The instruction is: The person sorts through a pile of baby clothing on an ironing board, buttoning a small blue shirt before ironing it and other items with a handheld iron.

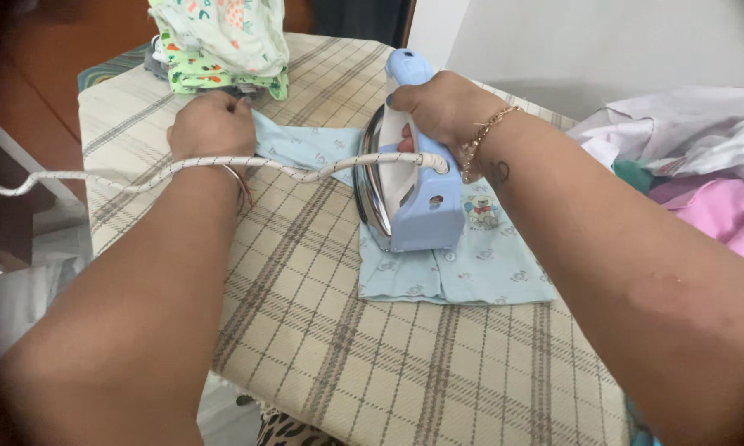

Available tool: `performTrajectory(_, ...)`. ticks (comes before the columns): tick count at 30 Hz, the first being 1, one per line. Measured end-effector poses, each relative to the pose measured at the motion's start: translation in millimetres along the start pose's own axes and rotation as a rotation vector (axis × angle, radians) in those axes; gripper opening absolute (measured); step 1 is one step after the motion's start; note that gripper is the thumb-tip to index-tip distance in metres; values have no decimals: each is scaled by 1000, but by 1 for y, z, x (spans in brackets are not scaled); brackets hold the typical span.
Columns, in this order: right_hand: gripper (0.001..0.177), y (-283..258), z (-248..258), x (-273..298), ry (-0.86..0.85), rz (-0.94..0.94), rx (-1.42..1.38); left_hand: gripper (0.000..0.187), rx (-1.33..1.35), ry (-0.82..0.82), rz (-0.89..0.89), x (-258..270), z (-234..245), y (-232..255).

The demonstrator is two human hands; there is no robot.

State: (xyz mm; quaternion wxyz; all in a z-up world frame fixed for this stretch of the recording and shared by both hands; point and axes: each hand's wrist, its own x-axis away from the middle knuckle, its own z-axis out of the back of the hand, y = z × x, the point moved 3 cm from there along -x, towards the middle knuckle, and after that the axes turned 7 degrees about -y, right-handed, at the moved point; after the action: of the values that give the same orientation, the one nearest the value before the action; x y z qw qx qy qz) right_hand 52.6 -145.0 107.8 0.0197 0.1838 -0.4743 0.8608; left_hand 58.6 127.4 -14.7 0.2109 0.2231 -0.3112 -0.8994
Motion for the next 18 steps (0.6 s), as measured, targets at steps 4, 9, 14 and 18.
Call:
performTrajectory(4,49,-1,2,25,-172,-21,144,29,-5,-14,41,1,1,2)
performTrajectory(9,50,10,3,44,-91,3,375,29,-26,-27,46,3,0,2)
performTrajectory(14,46,5,-2,10,-18,107,250,30,-21,-33,31,2,1,4)
performTrajectory(18,39,2,-2,-2,-31,73,75,30,-22,-13,7,2,1,2)
